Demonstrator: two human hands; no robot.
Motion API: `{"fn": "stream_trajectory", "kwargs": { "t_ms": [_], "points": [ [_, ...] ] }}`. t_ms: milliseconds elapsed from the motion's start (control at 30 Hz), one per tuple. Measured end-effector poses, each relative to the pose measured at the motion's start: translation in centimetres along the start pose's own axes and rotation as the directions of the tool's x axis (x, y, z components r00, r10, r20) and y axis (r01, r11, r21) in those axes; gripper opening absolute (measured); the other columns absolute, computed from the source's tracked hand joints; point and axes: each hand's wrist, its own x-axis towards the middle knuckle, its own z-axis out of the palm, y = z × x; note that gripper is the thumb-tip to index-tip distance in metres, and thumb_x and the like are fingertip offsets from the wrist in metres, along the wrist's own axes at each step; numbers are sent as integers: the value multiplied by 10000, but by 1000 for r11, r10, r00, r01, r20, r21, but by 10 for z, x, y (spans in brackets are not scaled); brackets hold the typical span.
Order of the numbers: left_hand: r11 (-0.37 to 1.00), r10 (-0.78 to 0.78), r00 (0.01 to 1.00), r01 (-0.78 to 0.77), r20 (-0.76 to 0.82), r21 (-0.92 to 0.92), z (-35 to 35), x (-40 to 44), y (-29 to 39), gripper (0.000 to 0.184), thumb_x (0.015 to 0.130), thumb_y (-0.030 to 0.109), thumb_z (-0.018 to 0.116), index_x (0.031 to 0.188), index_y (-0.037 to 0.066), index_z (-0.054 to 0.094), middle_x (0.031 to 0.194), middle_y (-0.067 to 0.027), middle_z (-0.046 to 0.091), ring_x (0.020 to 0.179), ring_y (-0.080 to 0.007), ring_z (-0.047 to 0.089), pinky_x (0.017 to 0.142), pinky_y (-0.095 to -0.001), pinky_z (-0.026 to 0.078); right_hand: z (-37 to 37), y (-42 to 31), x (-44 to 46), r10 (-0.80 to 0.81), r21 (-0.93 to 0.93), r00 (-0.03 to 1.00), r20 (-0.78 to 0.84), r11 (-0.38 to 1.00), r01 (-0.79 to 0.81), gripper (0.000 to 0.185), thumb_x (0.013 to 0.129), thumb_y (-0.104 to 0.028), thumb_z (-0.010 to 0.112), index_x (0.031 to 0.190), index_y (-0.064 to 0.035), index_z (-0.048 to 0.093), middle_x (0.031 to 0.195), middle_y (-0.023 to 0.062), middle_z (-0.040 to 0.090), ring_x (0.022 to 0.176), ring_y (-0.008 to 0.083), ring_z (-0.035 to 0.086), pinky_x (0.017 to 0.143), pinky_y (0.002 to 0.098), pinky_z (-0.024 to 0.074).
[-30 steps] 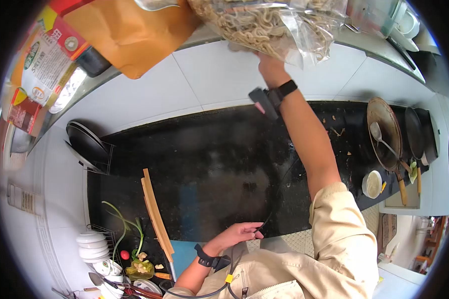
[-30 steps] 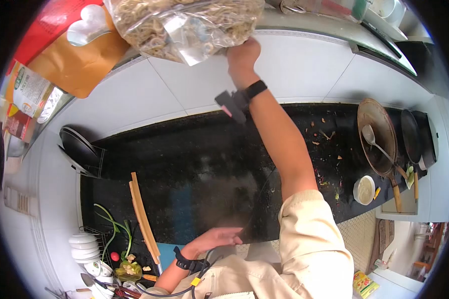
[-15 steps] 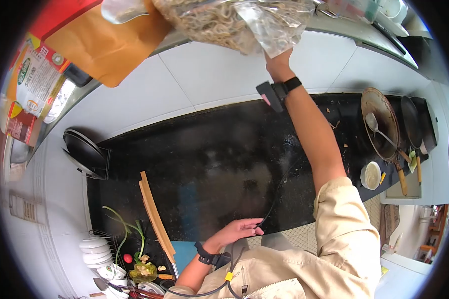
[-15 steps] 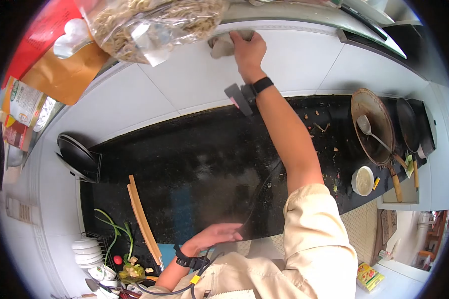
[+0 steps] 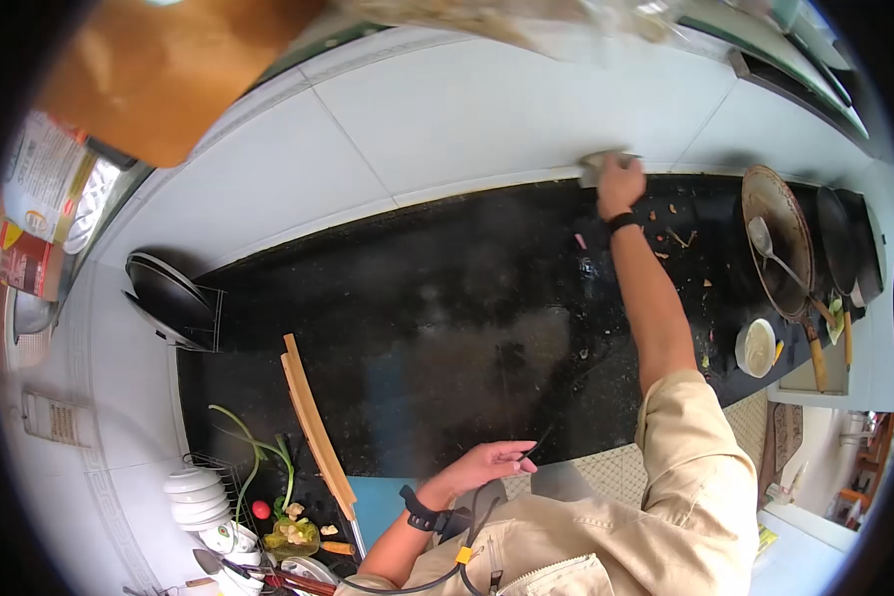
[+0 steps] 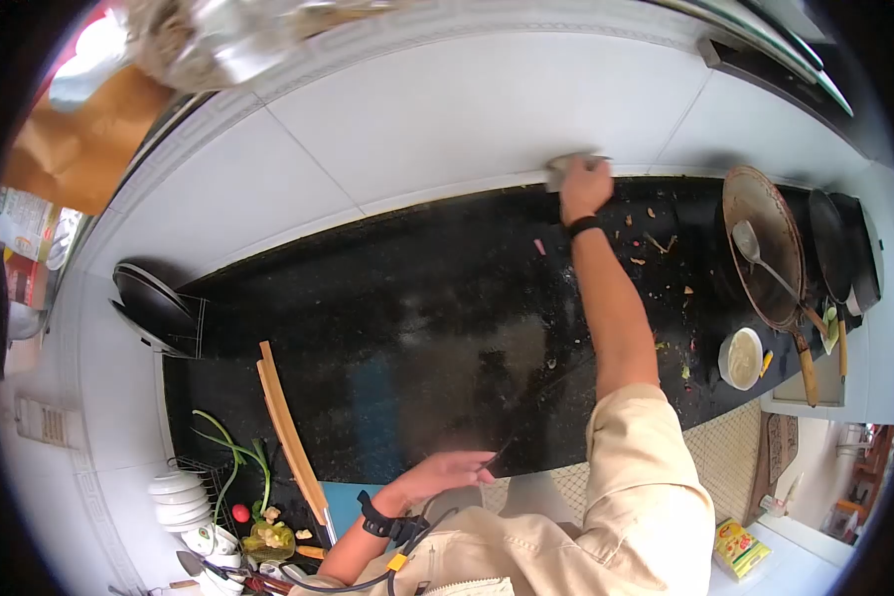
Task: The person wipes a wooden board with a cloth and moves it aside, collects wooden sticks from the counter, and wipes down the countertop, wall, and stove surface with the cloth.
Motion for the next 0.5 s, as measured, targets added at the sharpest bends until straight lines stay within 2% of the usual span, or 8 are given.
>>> {"fn": "stream_trajectory", "kwargs": {
  "t_ms": [67, 100, 167, 233, 300, 367, 433, 500],
  "points": [
    [1000, 4, 1000, -4, -9, 6, -5, -6, 2, 553, 975, 242, 616, 1451, 21, 442, 1212, -130, 642, 1127, -160, 570, 1006, -306, 430, -21, -17, 7, -12, 193, 982, -191, 980, 50, 265, 829, -183, 664, 883, 70, 606, 852, 248, 666, 778, 389, 645, 723, 447, 497],
    [1000, 3, 1000, -3, -19, -11, -8, -8, 3, 546, 978, 235, 611, 1451, 22, 441, 1215, -130, 641, 1132, -166, 572, 1008, -308, 431, -26, -23, 10, 8, 223, 976, -217, 974, 42, 262, 859, -177, 633, 910, 78, 601, 878, 243, 671, 786, 374, 651, 733, 446, 501],
    [1000, -4, 1000, 4, -16, -31, -12, -10, 4, 540, 980, 228, 606, 1451, 23, 441, 1218, -129, 640, 1136, -172, 574, 1011, -309, 431, -13, -27, 6, 57, 82, 998, -19, 995, -55, 241, 905, -165, 576, 957, 68, 607, 912, 226, 678, 797, 353, 658, 734, 432, 502],
    [999, 5, 998, -7, -63, -36, -16, -16, 9, 512, 978, 56, 534, 1470, 11, 400, 1203, -122, 645, 1131, -157, 588, 1007, -303, 445, 33, -9, -20, -127, -132, 983, -131, 985, 109, 195, 916, -139, 541, 938, 45, 600, 888, 203, 671, 784, 329, 658, 711, 413, 498],
    [999, 4, 997, -8, -82, -47, -19, -21, 10, 510, 978, 53, 533, 1468, 6, 401, 1204, -123, 645, 1133, -158, 588, 1009, -302, 443, 60, -11, -63, 42, -107, 972, 231, 994, -18, 130, 894, -100, 538, 894, 18, 593, 845, 201, 651, 754, 348, 641, 692, 433, 492],
    [999, -8, 995, 3, -97, -49, -23, -25, 10, 509, 977, 51, 532, 1466, 2, 401, 1205, -123, 646, 1135, -159, 589, 1011, -302, 441, 69, -62, -117, -3, -96, 977, 211, 995, 24, 104, 880, -84, 551, 836, 5, 582, 795, 205, 631, 732, 371, 622, 685, 457, 493],
    [998, -8, 994, 2, -112, -60, -24, -26, 5, 507, 978, 56, 533, 1464, -5, 402, 1206, -122, 645, 1137, -159, 589, 1012, -300, 438, 77, -84, -163, 13, 146, 946, 323, 987, -64, 126, 889, -85, 548, 801, -4, 587, 757, 221, 620, 730, 406, 612, 684, 477, 494],
    [999, -17, 995, 13, -95, -38, -24, -22, 3, 507, 980, 64, 537, 1464, -4, 402, 1207, -121, 645, 1136, -158, 589, 1012, -300, 437, 91, -101, -201, -132, -65, 920, 370, 984, 167, 95, 883, -62, 552, 813, -9, 589, 765, 222, 616, 771, 414, 617, 705, 484, 498]
  ]
}}
